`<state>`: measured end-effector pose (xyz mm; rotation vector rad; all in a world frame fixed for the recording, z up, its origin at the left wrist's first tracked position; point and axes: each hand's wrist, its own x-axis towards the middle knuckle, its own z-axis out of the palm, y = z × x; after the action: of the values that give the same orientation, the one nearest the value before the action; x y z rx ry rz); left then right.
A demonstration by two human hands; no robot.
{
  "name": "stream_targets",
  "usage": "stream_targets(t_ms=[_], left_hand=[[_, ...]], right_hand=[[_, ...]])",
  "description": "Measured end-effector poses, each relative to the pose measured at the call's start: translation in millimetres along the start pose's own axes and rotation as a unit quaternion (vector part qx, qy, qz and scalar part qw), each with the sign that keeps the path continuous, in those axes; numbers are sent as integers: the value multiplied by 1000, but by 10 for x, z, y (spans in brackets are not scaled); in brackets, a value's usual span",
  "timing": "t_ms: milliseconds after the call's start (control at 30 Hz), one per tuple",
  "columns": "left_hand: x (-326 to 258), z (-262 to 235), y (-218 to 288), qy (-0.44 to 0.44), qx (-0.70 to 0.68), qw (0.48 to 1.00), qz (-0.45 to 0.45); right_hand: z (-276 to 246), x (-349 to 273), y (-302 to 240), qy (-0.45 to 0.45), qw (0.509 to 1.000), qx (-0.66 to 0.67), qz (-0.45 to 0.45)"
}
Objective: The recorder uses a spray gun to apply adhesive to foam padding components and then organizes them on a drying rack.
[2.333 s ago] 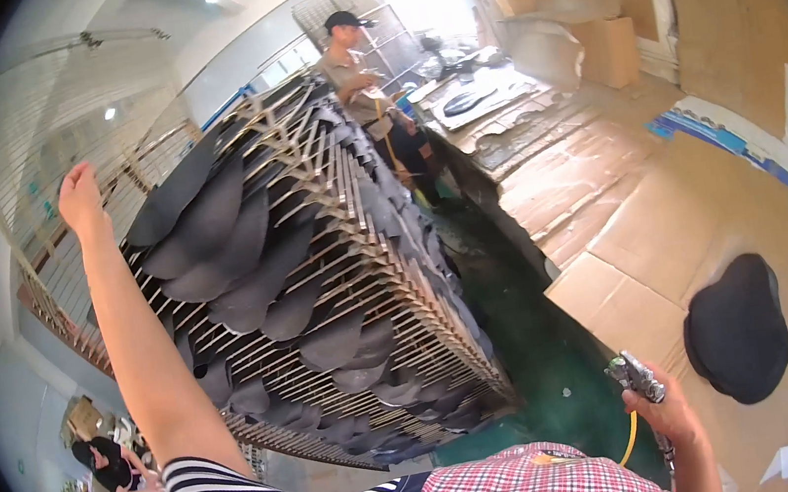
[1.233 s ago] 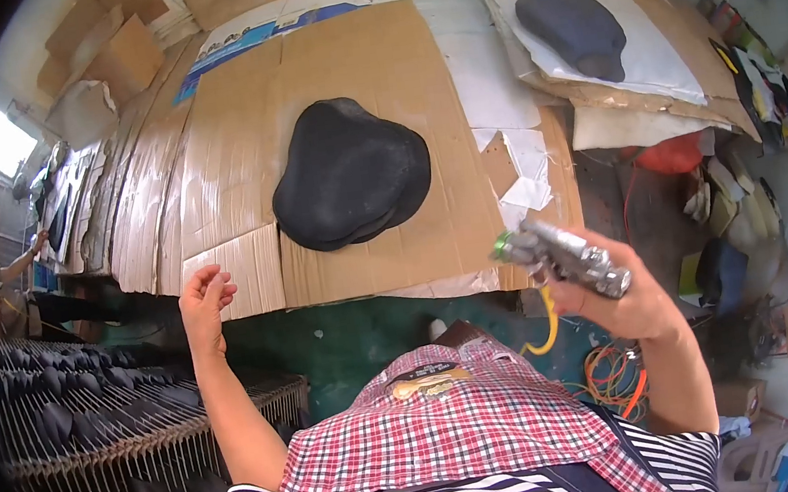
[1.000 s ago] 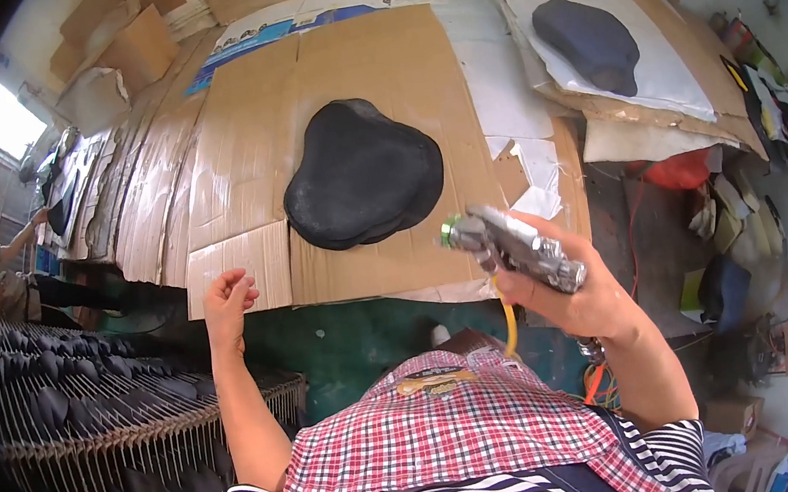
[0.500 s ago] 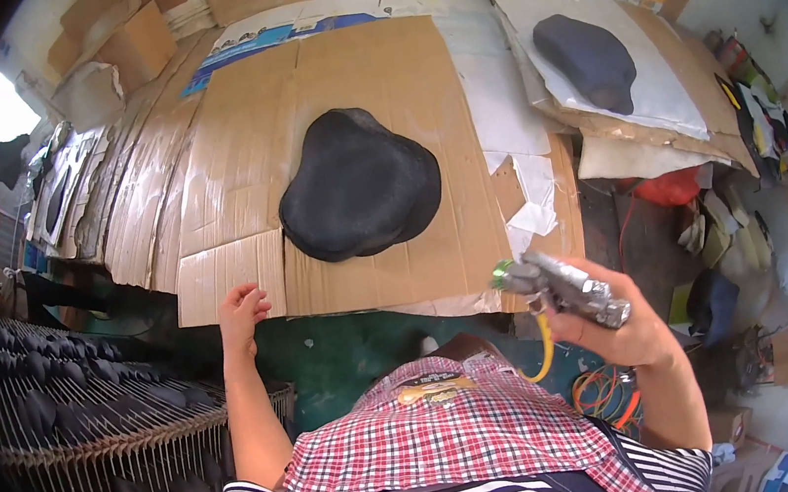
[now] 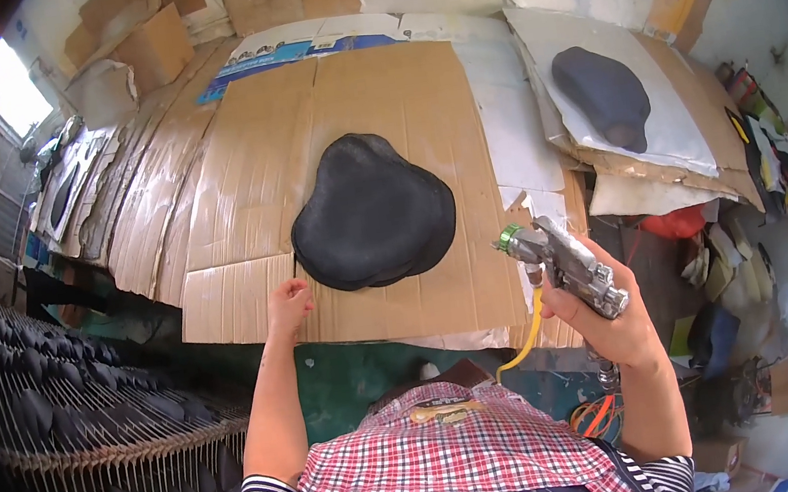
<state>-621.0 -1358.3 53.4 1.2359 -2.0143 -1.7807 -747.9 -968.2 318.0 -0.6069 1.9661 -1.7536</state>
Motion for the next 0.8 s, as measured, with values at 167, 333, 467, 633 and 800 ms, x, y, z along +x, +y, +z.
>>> stream_targets(t_ms=[167, 333, 467, 633, 800], left_hand=[[291, 256, 183, 97, 205, 969, 94], [457, 399, 195, 132, 256, 956, 62], [503, 480, 287, 132, 275, 952, 37], [531, 503, 339, 132, 330, 935, 0], [581, 481, 273, 160, 344, 925, -8]], right_hand=[[-31, 79, -27, -6, 1000, -7, -28], [-268, -123, 7, 16, 997, -65, 30], [-219, -156, 14, -15, 1000, -17, -3], [-213, -172, 9, -19, 1000, 6, 17], [-284, -176, -38, -112, 992, -21, 54]])
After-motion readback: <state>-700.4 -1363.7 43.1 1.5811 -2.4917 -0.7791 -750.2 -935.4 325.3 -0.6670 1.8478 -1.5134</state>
